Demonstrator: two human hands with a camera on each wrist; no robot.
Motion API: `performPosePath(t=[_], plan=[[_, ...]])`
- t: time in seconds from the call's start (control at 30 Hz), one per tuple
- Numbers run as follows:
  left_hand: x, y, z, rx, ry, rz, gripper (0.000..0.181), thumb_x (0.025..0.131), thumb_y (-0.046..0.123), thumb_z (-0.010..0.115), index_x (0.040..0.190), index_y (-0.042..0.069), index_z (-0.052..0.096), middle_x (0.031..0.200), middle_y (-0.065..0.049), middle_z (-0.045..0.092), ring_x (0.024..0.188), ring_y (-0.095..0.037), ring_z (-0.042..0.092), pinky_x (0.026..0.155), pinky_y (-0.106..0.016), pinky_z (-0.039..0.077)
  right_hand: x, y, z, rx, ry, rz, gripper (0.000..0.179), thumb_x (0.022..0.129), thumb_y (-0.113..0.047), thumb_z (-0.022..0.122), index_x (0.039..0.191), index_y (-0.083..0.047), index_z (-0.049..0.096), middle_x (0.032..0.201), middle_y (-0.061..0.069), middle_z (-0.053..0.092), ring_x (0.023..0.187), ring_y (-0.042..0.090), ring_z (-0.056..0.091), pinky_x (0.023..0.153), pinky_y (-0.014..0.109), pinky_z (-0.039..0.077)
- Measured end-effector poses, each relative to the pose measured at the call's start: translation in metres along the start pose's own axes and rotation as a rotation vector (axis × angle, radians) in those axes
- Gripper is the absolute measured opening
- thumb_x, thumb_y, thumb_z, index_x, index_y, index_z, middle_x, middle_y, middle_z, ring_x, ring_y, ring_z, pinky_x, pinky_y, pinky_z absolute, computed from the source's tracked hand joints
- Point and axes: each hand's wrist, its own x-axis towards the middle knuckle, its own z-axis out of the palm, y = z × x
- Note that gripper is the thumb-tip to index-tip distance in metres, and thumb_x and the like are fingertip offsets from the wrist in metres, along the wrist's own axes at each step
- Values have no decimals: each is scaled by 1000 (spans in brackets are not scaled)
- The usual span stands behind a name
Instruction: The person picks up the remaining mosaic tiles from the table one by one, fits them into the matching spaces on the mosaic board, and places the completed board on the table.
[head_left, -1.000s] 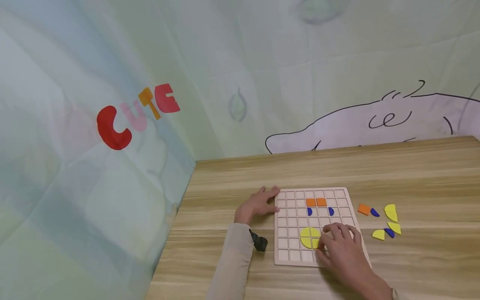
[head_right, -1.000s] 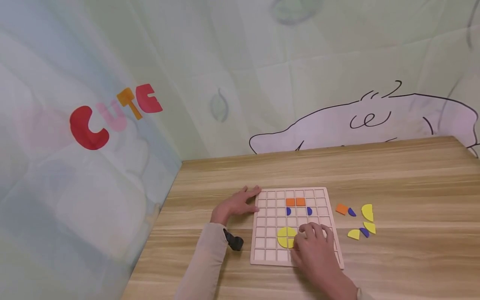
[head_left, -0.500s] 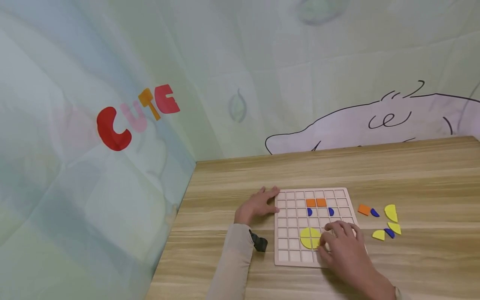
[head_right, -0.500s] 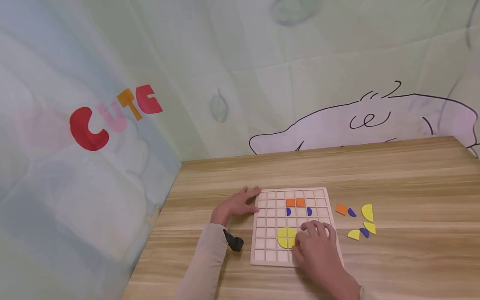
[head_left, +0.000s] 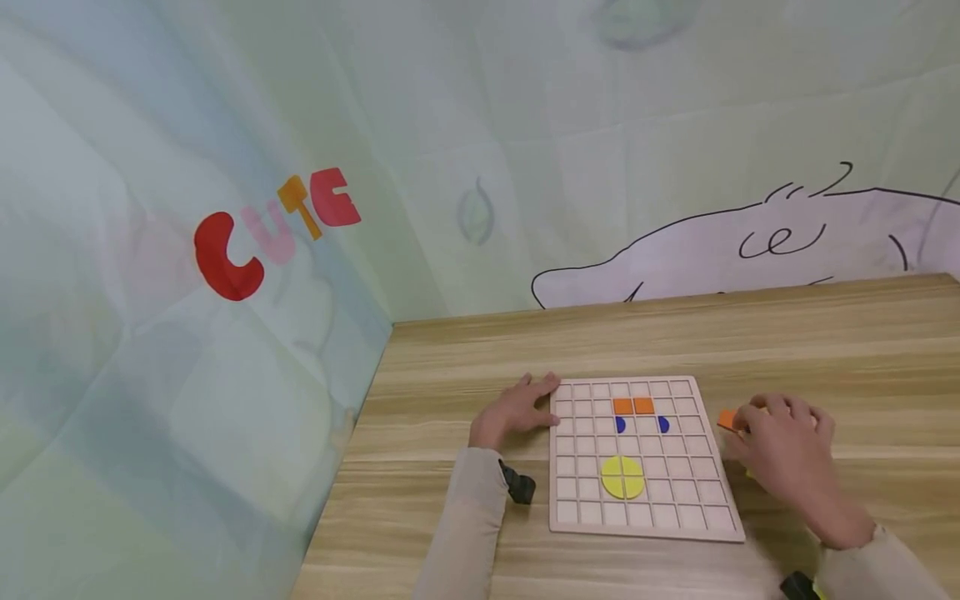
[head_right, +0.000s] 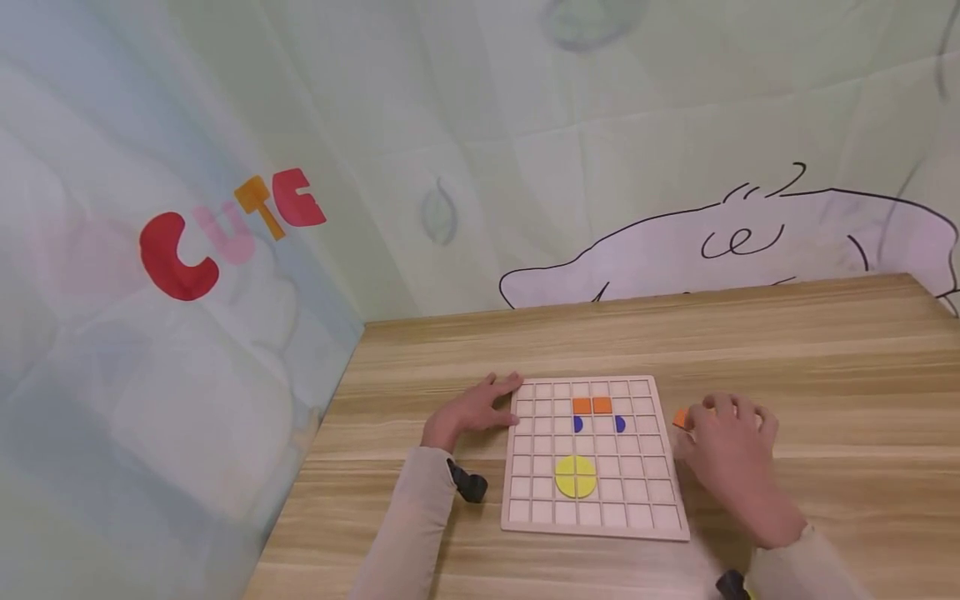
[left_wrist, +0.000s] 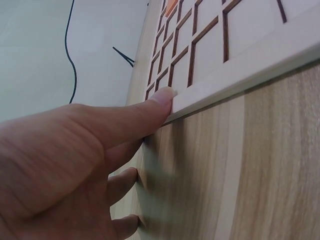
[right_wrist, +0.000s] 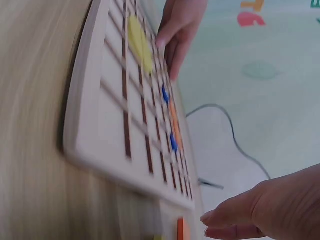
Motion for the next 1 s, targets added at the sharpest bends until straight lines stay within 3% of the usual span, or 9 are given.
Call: performPosePath(t=[0.2, 0.4, 0.6, 0.8, 1.0], plan=[[0, 1, 0, -8, -3, 7, 69, 92, 31, 63, 152, 23, 28, 158, 9, 21, 149, -25, 9, 121, -48, 11, 1, 22, -6, -36, -101, 83, 11, 79, -16, 69, 79, -5, 67, 113, 32, 51, 112, 58, 31, 90, 74, 16], [0, 1, 1, -12, 9, 5, 69, 92, 31, 64, 151, 23, 30, 158, 9, 23, 149, -24, 10, 121, -48, 12, -2, 29, -14, -109, -185, 84, 11, 80, -7, 58, 72, -7, 65, 104, 32, 54, 108, 58, 34, 90, 74, 17], [0, 0, 1, -16, 6, 5, 69, 92, 31, 63, 151, 23, 29, 158, 9, 22, 149, -24, 9, 121, -48, 11, -2, 32, -16, -162, -267, 108, 12, 84, -5, 57, 75, -3, 66, 100, 34, 55, 107, 60, 35, 92, 75, 16], [0, 0, 2, -18, 5, 3, 69, 92, 30, 63, 152, 23, 29, 158, 9, 22, 149, -24, 9, 121, -48, 10, 0, 33, -16, -181, -298, 118, 12, 82, -7, 62, 70, -5, 63, 98, 32, 55, 106, 60, 35, 92, 75, 16], [1, 0, 1, -8, 5, 1, 69, 93, 30, 63, 152, 23, 28, 158, 9, 21, 149, -24, 8, 121, -47, 10, -1, 33, -18, -208, -310, 125, 23, 82, -14, 69, 62, -9, 58, 98, 33, 55, 107, 59, 36, 93, 73, 17]])
